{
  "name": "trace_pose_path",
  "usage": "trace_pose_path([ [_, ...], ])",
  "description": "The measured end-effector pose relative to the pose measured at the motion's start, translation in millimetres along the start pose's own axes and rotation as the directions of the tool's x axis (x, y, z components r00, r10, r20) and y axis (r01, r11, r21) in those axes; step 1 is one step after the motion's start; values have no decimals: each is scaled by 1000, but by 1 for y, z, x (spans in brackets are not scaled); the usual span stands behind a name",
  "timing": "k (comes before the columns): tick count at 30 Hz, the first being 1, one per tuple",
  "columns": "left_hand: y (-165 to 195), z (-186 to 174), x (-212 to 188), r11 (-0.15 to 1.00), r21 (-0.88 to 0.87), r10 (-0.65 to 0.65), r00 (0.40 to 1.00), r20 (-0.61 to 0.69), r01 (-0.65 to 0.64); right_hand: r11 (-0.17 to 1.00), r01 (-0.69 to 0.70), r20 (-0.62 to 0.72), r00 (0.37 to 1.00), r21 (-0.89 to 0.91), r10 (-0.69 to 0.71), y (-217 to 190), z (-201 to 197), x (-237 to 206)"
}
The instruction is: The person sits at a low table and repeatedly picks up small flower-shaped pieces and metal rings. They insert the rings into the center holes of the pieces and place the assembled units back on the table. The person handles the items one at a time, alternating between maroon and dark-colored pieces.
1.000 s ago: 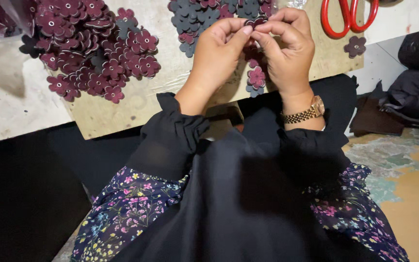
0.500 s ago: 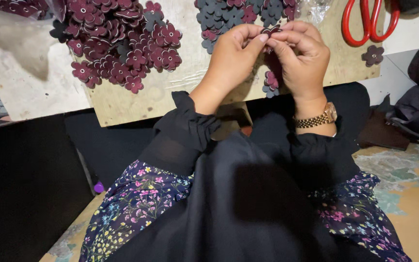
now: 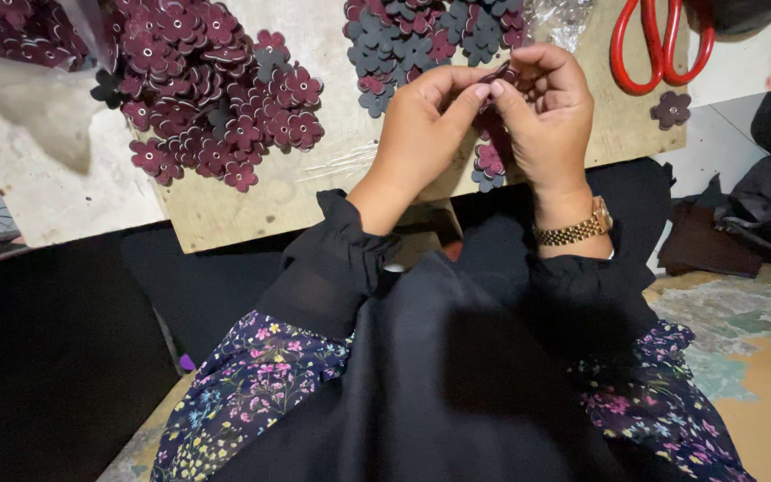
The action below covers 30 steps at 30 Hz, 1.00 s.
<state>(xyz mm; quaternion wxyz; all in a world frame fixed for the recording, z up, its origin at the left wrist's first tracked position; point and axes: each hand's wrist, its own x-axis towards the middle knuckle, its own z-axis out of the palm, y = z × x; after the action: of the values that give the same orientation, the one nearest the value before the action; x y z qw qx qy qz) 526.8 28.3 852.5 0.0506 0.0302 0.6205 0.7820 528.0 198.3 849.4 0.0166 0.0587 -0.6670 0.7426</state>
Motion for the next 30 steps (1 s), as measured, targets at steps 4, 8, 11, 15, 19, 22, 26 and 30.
trace_pose_path([
  [4,2,-3,-3,993,-95,-60,997,46,64,995,-13,13,1000,100,12,3,-5,-2],
  [8,-6,-20,-5,993,-91,-66,995,70,72,999,-10,69,998,52,6,-1,0,-2],
  [11,-10,-35,-9,993,-55,-100,995,24,101,997,-69,144,987,-22,72,-10,9,-4],
  [15,-4,-50,-23,993,-18,-115,991,-64,114,928,45,140,990,-371,8,-22,12,-2],
  [19,14,-73,-48,978,157,-119,984,-133,140,519,311,118,921,-796,-371,-23,-12,13],
  [22,35,-101,-63,887,427,-80,969,-232,175,494,260,54,918,-829,-392,-8,-28,22],
  [26,63,-137,-80,546,838,318,929,-190,-15,389,318,123,885,-865,-450,9,-34,27],
  [30,77,-152,-90,359,928,319,922,-221,98,488,260,27,900,-833,-434,11,-29,28],
])
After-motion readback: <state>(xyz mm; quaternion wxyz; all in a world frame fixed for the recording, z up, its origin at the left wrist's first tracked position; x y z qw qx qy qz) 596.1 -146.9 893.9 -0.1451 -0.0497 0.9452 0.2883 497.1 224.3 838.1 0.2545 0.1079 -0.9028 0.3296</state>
